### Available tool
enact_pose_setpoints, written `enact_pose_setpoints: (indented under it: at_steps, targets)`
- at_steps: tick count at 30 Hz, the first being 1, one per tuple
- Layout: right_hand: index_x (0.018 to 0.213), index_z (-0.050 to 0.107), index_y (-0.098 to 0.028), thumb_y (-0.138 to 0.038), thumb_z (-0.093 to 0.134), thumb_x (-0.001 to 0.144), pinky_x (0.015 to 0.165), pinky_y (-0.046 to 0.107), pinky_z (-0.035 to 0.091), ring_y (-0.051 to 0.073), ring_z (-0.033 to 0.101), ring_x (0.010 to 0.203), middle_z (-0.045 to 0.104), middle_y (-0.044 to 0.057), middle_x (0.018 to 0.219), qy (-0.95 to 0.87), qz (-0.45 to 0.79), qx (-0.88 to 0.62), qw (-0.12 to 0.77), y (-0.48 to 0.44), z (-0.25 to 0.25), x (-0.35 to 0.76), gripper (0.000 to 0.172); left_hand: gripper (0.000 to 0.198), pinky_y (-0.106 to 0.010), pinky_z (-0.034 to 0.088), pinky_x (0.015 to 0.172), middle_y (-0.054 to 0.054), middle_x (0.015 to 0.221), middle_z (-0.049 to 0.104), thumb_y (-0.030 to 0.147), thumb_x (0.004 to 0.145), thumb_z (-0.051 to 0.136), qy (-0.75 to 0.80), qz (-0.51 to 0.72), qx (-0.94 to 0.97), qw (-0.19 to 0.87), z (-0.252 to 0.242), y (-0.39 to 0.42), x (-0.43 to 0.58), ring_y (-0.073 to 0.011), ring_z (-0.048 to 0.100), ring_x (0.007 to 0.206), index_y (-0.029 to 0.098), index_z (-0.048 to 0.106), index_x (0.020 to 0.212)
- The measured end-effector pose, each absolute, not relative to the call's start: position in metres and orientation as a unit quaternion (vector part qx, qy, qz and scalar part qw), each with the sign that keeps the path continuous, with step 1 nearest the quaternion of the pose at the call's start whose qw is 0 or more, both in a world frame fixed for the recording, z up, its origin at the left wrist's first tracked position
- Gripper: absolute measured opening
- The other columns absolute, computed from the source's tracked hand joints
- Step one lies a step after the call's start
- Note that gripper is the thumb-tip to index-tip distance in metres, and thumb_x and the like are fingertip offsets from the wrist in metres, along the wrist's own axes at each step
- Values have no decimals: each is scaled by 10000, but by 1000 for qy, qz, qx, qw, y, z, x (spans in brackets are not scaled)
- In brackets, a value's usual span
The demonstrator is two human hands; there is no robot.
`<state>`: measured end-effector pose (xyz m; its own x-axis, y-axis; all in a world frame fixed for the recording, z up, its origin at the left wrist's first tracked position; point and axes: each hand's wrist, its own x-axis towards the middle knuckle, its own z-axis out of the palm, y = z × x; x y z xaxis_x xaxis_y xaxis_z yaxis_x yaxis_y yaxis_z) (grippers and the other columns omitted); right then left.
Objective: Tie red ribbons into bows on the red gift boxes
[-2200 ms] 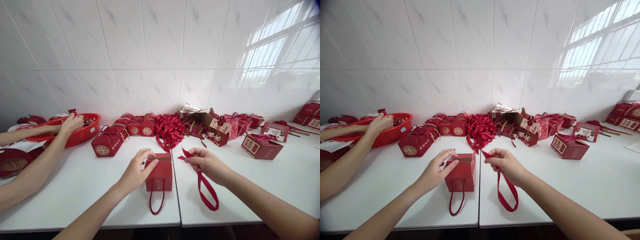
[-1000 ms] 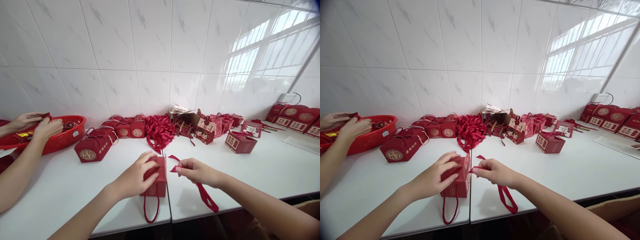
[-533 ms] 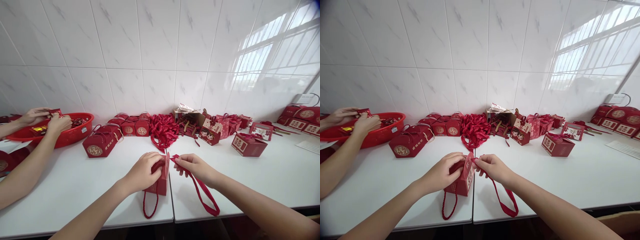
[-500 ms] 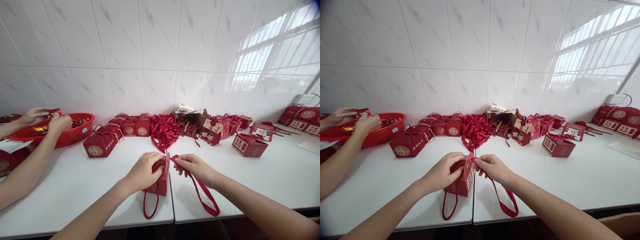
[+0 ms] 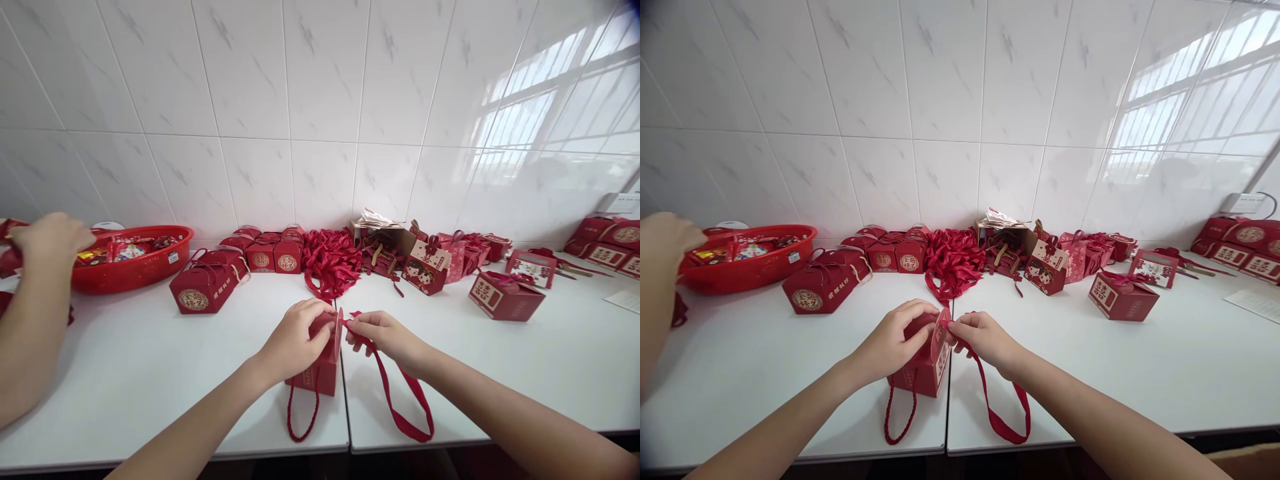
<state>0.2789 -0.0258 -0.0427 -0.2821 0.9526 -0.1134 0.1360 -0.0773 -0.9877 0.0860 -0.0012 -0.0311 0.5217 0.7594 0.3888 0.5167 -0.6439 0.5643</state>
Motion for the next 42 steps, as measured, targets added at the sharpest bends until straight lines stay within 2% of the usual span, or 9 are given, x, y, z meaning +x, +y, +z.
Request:
enact_pose_setpoints:
  at_steps: [8,13,17,20,25,28,33,37,42]
  targets:
    - [700,607,-162,-542,603,803,640,258,385,126,518,681,601,29,764,-592,561,-453,359,-25,-43,279,394,224,-356,471,906,-48,981,650,259,910,429,371,307,852,206,-28,-2,88,-208,590,969,219,649,929]
    - [740,584,-165,-538,520,853,696,301,410,147,517,706,574,29,755,-645,504,-453,353,-22,-43,274,395,198,-333,476,853,-36,922,615,261,911,434,367,311,851,208,-29,-1,88,-190,580,907,202,557,768]
    - [1020,579,-185,-522,531,851,800,355,426,209,544,919,593,80,1002,-690,305,-510,413,-19,-31,276,380,212,-324,469,872,-49,1011,578,302,954,369,368,352,832,221,-22,2,83,-180,570,958,203,493,812]
    - [1141,561,-220,-490,532,866,862,357,419,213,521,1065,569,82,1169,-712,311,-464,427,-18,-13,273,386,206,-320,461,913,-57,1082,556,332,966,365,355,396,819,216,-8,1,79,-188,534,1084,211,511,887]
    - [829,633,-174,-446,612,835,760,300,431,140,557,778,615,16,828,-686,481,-339,429,-24,10,262,273,127,-305,377,1026,-35,1170,533,267,953,424,312,453,824,138,14,-19,76,-170,468,1199,226,533,902]
    - [789,632,-177,-376,642,836,771,287,440,126,576,765,628,2,776,-653,499,-298,486,-32,19,269,205,75,-311,358,1043,-20,1208,521,267,940,454,332,443,823,129,10,-28,68,-167,458,1207,248,522,963]
    - [763,644,-216,-284,615,859,722,287,444,125,577,721,630,-8,730,-615,397,-247,635,-53,49,303,121,208,-336,458,877,-23,1053,541,383,870,550,432,374,810,133,-20,-21,45,-191,535,991,249,482,1015]
    - [685,617,-210,-200,518,875,604,293,414,110,487,588,509,-6,647,-558,293,-204,749,-74,82,327,214,233,-276,460,654,28,779,491,429,852,554,483,350,784,175,-40,-17,34,-148,510,710,248,442,948]
    - [724,621,-206,-191,390,937,474,280,297,82,333,454,373,-30,588,-518,258,-217,786,-86,91,332,315,232,-254,444,595,53,715,505,440,873,503,485,401,721,289,-47,-15,33,-129,506,628,254,394,960]
